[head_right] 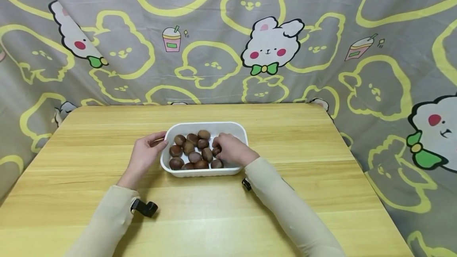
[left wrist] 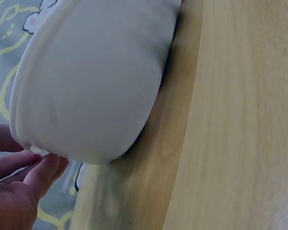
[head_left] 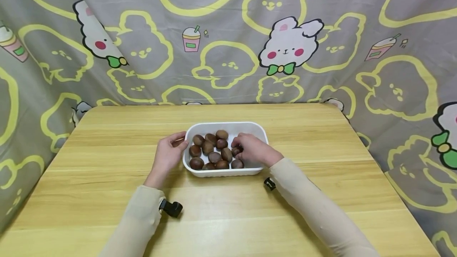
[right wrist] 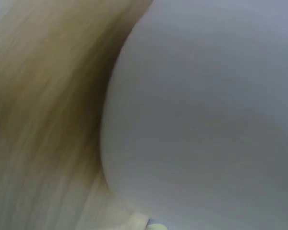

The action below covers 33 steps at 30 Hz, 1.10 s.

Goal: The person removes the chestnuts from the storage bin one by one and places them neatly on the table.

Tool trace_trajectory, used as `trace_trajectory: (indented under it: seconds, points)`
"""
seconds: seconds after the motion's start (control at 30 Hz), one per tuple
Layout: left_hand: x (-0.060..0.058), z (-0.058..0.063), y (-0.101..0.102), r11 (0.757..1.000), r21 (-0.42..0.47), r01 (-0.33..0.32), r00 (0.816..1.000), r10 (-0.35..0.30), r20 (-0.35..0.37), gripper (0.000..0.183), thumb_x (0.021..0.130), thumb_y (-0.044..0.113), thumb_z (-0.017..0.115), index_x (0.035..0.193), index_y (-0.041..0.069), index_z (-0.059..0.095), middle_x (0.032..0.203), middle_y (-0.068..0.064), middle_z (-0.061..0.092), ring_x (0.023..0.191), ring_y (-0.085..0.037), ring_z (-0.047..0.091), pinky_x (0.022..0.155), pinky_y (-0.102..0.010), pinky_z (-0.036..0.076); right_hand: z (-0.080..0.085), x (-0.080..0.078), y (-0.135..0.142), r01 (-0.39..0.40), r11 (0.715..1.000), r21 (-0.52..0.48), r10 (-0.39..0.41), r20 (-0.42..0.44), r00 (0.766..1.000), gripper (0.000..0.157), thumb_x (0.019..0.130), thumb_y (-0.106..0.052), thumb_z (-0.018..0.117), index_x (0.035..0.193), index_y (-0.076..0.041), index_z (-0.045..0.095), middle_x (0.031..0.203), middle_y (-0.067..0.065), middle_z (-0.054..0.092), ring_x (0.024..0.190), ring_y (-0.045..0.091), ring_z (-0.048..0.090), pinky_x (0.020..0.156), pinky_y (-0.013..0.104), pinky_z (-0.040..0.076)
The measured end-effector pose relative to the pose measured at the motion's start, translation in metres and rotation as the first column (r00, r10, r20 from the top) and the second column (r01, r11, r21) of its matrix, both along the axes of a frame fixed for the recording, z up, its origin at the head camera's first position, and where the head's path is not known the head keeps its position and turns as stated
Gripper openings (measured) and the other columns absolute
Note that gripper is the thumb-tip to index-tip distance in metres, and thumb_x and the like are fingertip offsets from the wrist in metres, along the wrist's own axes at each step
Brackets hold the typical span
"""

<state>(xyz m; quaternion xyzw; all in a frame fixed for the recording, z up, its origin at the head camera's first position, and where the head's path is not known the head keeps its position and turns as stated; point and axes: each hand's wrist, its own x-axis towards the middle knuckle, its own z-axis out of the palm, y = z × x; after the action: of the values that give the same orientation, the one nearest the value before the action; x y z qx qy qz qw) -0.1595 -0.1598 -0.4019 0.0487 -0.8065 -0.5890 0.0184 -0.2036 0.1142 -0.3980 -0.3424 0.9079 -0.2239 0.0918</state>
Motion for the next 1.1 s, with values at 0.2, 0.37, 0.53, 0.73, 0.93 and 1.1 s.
trace_trajectory:
  seconds: [0.2, 0.37, 0.53, 0.73, 0.93, 1.1]
  points:
    - [0.001, -0.001, -0.001, 1.0, -0.008, 0.014, 1.0, -0.014, -0.009, 0.037, 0.096, 0.004, 0.059, 0.132, -0.006, 0.057, 0.124, -0.023, 0.062, 0.114, -0.03, 0.06, 0.094, -0.034, 0.052, 0.001, 0.0, 0.0, 0.041, 0.999, 0.023, -0.041, 0.002, 0.999, 0.018, 0.078, -0.005, 0.078, 0.093, -0.011, 0.069, 0.087, -0.001, 0.055, 0.082, 0.017, 0.054, 0.08, 0.033, 0.048]
    - [0.001, -0.002, -0.002, 0.999, 0.014, 0.029, 1.0, -0.029, -0.01, 0.037, 0.096, 0.004, 0.06, 0.132, -0.006, 0.057, 0.127, -0.023, 0.06, 0.115, -0.031, 0.06, 0.093, -0.034, 0.052, 0.006, 0.003, 0.001, 0.092, 0.995, 0.027, -0.093, 0.012, 0.996, 0.021, 0.08, -0.009, 0.078, 0.099, -0.01, 0.07, 0.089, -0.001, 0.057, 0.084, 0.017, 0.056, 0.082, 0.033, 0.049]
    - [0.001, -0.004, -0.002, 0.999, 0.025, 0.032, 0.999, -0.031, -0.016, 0.038, 0.096, 0.004, 0.06, 0.132, -0.006, 0.057, 0.129, -0.023, 0.059, 0.114, -0.031, 0.06, 0.092, -0.034, 0.052, 0.015, 0.002, 0.006, 0.085, 0.995, -0.045, -0.086, -0.008, 0.996, 0.023, 0.081, -0.008, 0.079, 0.101, -0.007, 0.069, 0.088, -0.001, 0.059, 0.083, 0.016, 0.056, 0.079, 0.031, 0.05]
    - [0.002, -0.003, -0.003, 0.999, 0.028, 0.029, 1.0, -0.029, -0.003, 0.038, 0.097, 0.006, 0.059, 0.133, -0.005, 0.057, 0.13, -0.022, 0.059, 0.115, -0.03, 0.06, 0.093, -0.034, 0.052, 0.026, 0.001, 0.016, 0.103, 0.982, -0.159, -0.101, 0.02, 0.995, 0.024, 0.082, -0.01, 0.08, 0.103, -0.007, 0.068, 0.093, 0.0, 0.062, 0.088, 0.016, 0.059, 0.08, 0.032, 0.051]
    - [0.002, -0.003, -0.003, 0.999, 0.005, 0.038, 0.999, -0.038, -0.004, 0.039, 0.097, 0.006, 0.059, 0.134, -0.004, 0.056, 0.13, -0.023, 0.059, 0.116, -0.031, 0.059, 0.094, -0.036, 0.051, 0.036, -0.002, 0.03, 0.175, 0.947, -0.27, -0.161, 0.074, 0.984, 0.024, 0.083, -0.013, 0.081, 0.103, -0.008, 0.069, 0.094, 0.001, 0.063, 0.088, 0.017, 0.061, 0.078, 0.032, 0.055]
    - [0.001, -0.004, -0.004, 0.999, -0.012, 0.045, 0.999, -0.045, -0.015, 0.038, 0.096, 0.006, 0.06, 0.133, -0.005, 0.057, 0.128, -0.022, 0.06, 0.115, -0.031, 0.06, 0.093, -0.037, 0.052, 0.042, -0.007, 0.045, 0.26, 0.905, -0.338, -0.229, 0.13, 0.965, 0.026, 0.084, -0.017, 0.081, 0.104, -0.008, 0.069, 0.095, 0.003, 0.065, 0.09, 0.02, 0.062, 0.078, 0.034, 0.055]
